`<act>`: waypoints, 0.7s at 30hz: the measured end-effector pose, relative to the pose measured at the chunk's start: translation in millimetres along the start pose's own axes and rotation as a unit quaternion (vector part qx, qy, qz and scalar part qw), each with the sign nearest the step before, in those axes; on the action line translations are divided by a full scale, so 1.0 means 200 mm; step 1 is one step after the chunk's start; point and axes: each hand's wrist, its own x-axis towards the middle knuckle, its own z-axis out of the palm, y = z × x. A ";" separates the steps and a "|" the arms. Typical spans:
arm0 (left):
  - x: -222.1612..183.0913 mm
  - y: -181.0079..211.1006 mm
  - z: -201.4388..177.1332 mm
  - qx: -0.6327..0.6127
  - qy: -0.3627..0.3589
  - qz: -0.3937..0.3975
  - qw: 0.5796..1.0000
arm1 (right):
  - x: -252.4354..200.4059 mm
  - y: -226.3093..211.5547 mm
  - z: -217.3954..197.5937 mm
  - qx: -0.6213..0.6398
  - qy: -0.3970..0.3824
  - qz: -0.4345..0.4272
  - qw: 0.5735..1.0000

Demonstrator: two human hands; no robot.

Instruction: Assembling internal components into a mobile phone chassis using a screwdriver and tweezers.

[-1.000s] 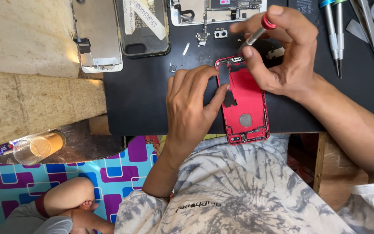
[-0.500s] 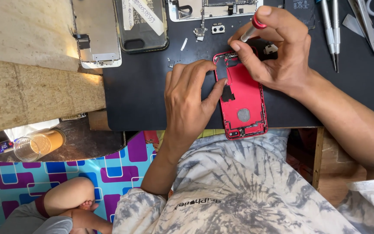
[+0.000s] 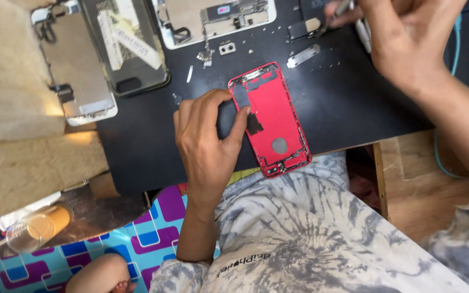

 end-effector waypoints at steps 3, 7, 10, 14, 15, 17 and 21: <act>0.00 0.00 0.00 -0.001 0.000 -0.007 1.000 | -0.15 0.08 0.02 0.098 0.096 0.014 0.990; 0.00 -0.01 0.01 0.009 -0.005 -0.012 1.000 | -0.22 0.07 0.04 0.091 0.108 0.026 0.990; 0.00 0.00 0.02 0.011 -0.004 -0.017 1.000 | -0.24 0.11 0.03 0.090 0.116 0.033 0.989; 0.00 0.00 0.02 0.013 0.000 -0.020 1.000 | -0.27 0.14 0.03 0.089 0.123 0.033 0.988; 0.00 0.00 0.02 0.014 0.001 -0.020 1.000 | -0.28 0.14 0.03 0.090 0.123 0.033 0.988; 0.00 0.00 0.02 0.014 0.001 -0.022 1.000 | -0.30 0.15 0.03 0.088 0.122 0.034 0.988; 0.00 0.00 0.02 0.015 -0.003 -0.021 1.000 | -0.33 0.16 0.03 0.087 0.123 0.036 0.988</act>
